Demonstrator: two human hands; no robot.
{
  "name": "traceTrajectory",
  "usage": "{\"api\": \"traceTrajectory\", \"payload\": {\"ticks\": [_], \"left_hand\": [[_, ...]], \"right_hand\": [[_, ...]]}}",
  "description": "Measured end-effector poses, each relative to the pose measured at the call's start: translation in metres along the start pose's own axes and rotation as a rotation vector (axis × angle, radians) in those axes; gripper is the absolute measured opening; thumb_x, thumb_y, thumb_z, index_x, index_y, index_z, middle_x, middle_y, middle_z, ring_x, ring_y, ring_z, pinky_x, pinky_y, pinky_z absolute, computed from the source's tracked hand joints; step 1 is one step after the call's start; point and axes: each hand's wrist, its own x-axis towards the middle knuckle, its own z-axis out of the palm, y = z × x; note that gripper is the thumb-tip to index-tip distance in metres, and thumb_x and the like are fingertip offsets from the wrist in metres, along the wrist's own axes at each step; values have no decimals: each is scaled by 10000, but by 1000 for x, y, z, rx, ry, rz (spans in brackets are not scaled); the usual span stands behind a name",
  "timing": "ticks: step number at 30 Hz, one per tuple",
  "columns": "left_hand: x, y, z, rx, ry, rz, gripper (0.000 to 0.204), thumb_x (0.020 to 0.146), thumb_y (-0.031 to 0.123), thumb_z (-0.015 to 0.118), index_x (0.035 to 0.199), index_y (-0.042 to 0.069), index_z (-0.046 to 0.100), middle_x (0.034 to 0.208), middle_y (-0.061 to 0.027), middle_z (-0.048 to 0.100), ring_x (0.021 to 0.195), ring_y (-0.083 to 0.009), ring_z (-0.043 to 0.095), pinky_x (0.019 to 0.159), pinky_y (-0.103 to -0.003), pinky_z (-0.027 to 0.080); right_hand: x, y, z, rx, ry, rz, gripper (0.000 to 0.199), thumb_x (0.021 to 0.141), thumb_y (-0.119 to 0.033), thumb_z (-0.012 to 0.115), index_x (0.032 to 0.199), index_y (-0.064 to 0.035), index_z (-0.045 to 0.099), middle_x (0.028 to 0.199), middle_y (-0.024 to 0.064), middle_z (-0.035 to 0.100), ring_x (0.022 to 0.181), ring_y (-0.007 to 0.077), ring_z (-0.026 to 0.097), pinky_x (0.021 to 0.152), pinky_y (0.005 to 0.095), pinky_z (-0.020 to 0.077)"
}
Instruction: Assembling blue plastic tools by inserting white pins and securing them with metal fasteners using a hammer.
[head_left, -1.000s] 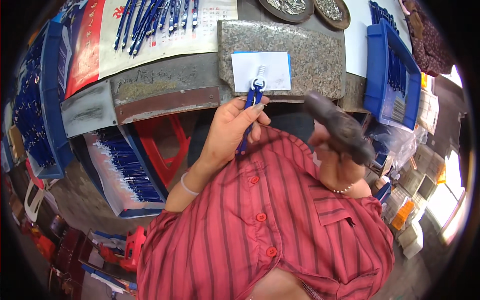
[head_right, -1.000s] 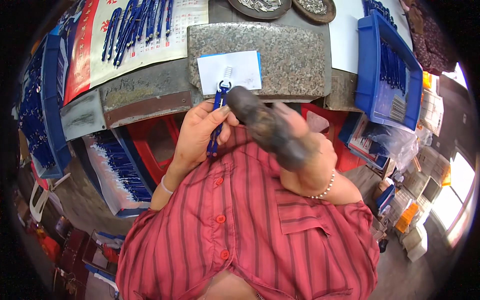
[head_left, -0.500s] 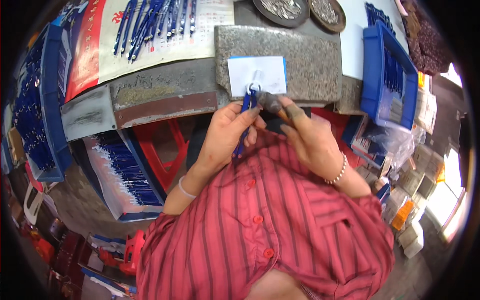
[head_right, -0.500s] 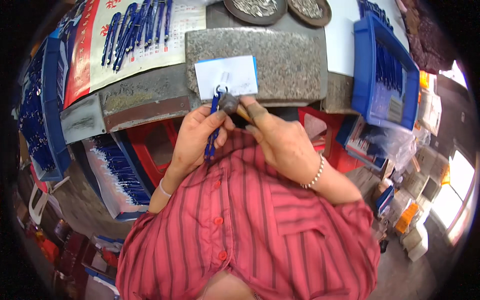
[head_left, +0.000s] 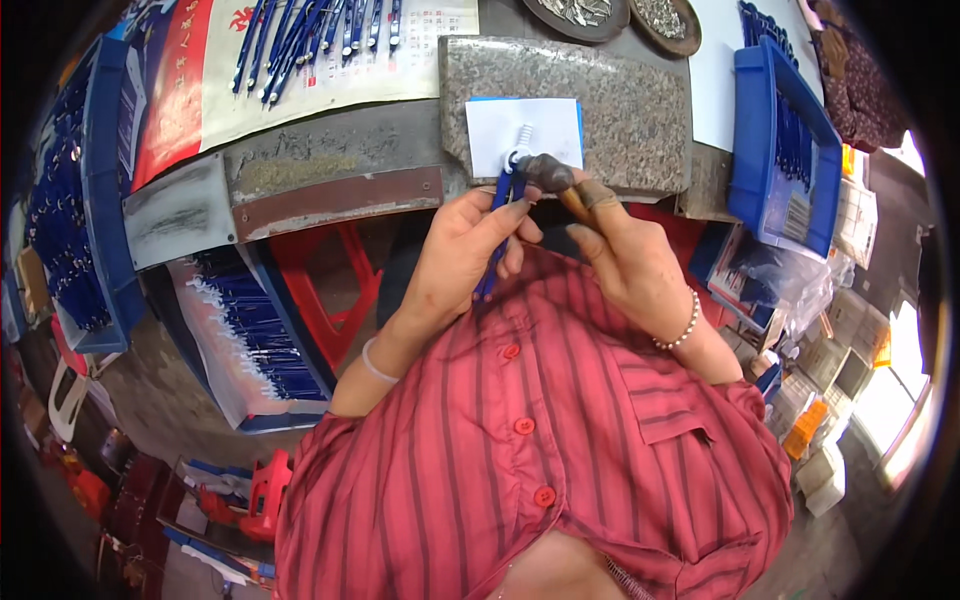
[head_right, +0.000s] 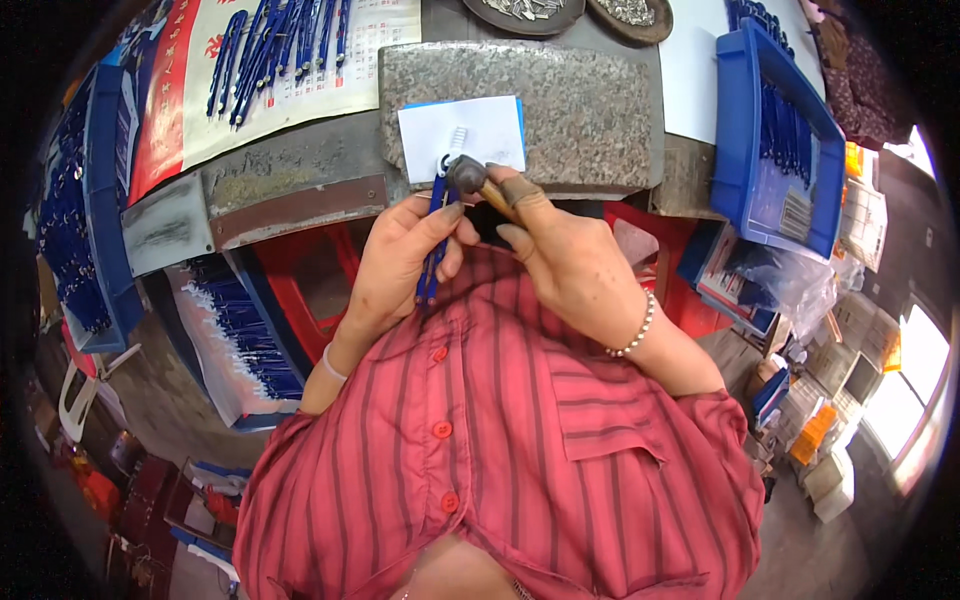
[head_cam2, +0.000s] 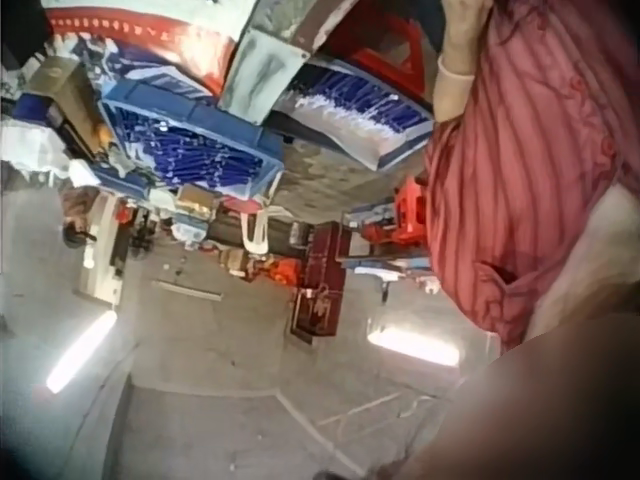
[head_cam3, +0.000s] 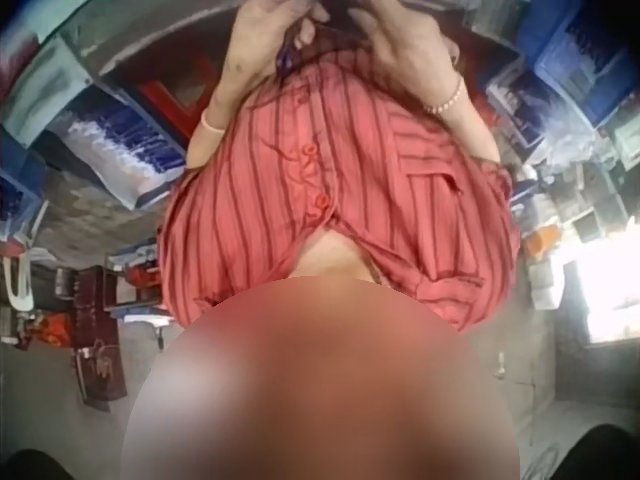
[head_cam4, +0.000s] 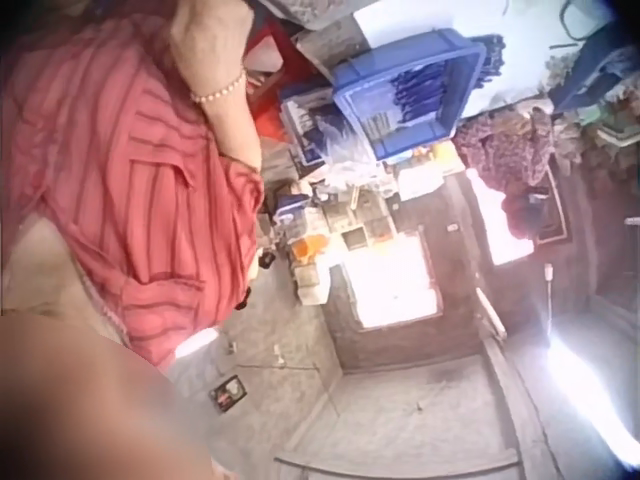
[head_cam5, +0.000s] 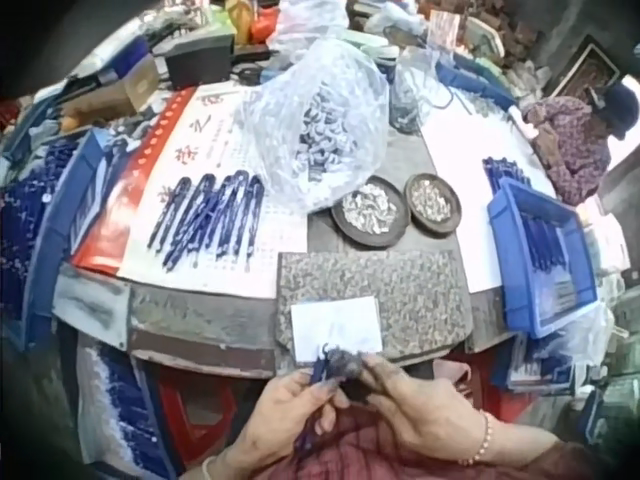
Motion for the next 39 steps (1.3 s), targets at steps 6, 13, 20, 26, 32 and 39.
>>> {"api": "traceTrajectory", "payload": {"ticks": [6, 13, 20, 26, 32, 39], "left_hand": [[-3, -1, -2, 18, -15, 3, 203, 935, 153, 539, 1056, -3, 587, 776, -59, 625, 532, -73, 532, 461, -185, 396], [-4, -6, -5, -20, -24, -16, 142, 931, 135, 543, 955, -1, 574, 790, -70, 633, 536, -87, 540, 467, -198, 407], [-5, -3, -2, -32, -30, 33, 150, 927, 147, 550, 945, 2, 583, 766, -68, 638, 523, -78, 545, 474, -195, 423], [-2, -3, -3, -9, 7, -38, 130, 930, 134, 542, 937, 9, 575, 780, -68, 631, 525, -84, 543, 450, -191, 412], [-3, -1, -3, 8, -8, 2, 214, 924, 164, 559, 1057, 0, 596, 763, -58, 628, 537, -73, 542, 478, -193, 418], [-3, 1, -1, 38, -8, -28, 249, 931, 164, 548, 1098, -17, 579, 757, -48, 623, 524, -66, 531, 465, -181, 401]], "right_hand": [[-10, -11, -3, 67, 171, -73, 487, 875, -69, 554, 1334, -22, 396, 1073, 207, 615, 886, 352, 641, 689, 352, 504], [-1, -4, 6, -166, -86, -52, 526, 882, -118, 546, 1371, -99, 353, 953, 187, 637, 823, 366, 625, 620, 416, 499], [-8, -18, 3, -160, 43, -97, 513, 875, -109, 545, 1357, -78, 372, 917, 200, 633, 768, 381, 620, 611, 414, 492], [4, 0, 8, -8, 31, -106, 510, 867, -60, 563, 1352, -101, 410, 963, 233, 627, 828, 375, 644, 659, 352, 517], [-3, -22, -1, -107, -3, -7, 519, 858, -34, 555, 1350, -51, 391, 1056, 204, 620, 915, 361, 625, 713, 369, 517], [-6, 3, -1, 66, 89, 17, 484, 874, -16, 556, 1337, -23, 413, 1100, 178, 635, 979, 293, 645, 795, 316, 500]]}}
